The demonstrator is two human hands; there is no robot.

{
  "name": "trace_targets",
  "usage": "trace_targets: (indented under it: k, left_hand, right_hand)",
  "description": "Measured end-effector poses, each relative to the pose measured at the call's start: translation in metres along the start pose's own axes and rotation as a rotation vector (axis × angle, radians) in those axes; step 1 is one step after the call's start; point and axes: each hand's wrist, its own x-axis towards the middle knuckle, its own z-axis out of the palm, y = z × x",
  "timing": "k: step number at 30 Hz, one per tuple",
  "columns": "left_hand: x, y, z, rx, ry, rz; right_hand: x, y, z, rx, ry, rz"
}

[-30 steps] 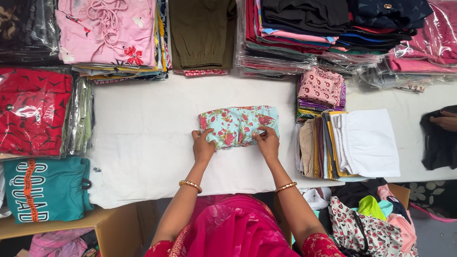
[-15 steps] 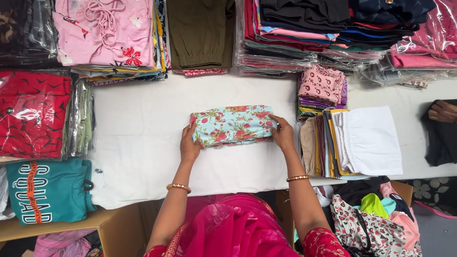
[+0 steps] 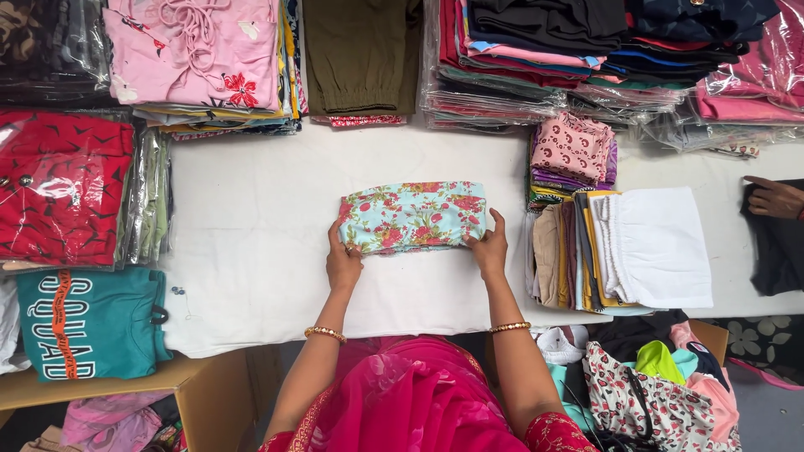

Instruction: The person folds several garments on a table, including white shorts, camouflage-patterned shorts, and floral-patterned shorts. Each item is unfolded, smoothed, and folded into a compact rectangle before being stacked.

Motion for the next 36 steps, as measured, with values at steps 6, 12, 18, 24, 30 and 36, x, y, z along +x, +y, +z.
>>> trace_targets:
  k: [6, 12, 18, 24, 30, 36]
  left_hand:
    - [0.019, -0.020, -0.011, -0.058, -0.011, -0.010]
    - [0.026, -0.030, -0.011, 0.063, 0.043, 0.073]
    - [0.017, -0.009, -0.023, 0.151, -0.077, 0.019]
    - [0.014, -0.005, -0.022, 0.046, -0.035, -0.046]
    - [0.019, -0.009, -0.026, 0.095, -0.018, -0.010]
    - [0.022, -0.007, -0.030, 0.255, -0.001, 0.031]
  right_hand:
    - [0.031, 0.015, -0.027, -0.038, -0.001, -0.142]
    - [0.042, 0.044, -0.022, -0.233, 0.040, -0.191]
    - [0.010, 0.008, -0.020, 0.040, -0.165, 0.032]
    - [0.006, 0.000, -0.023, -0.115, -0.197, 0.025]
    - [0.019, 0.003, -0.038, -0.276, -0.173, -0.030]
    - [0.023, 0.007, -0.033, -0.455, -0.145, -0.080]
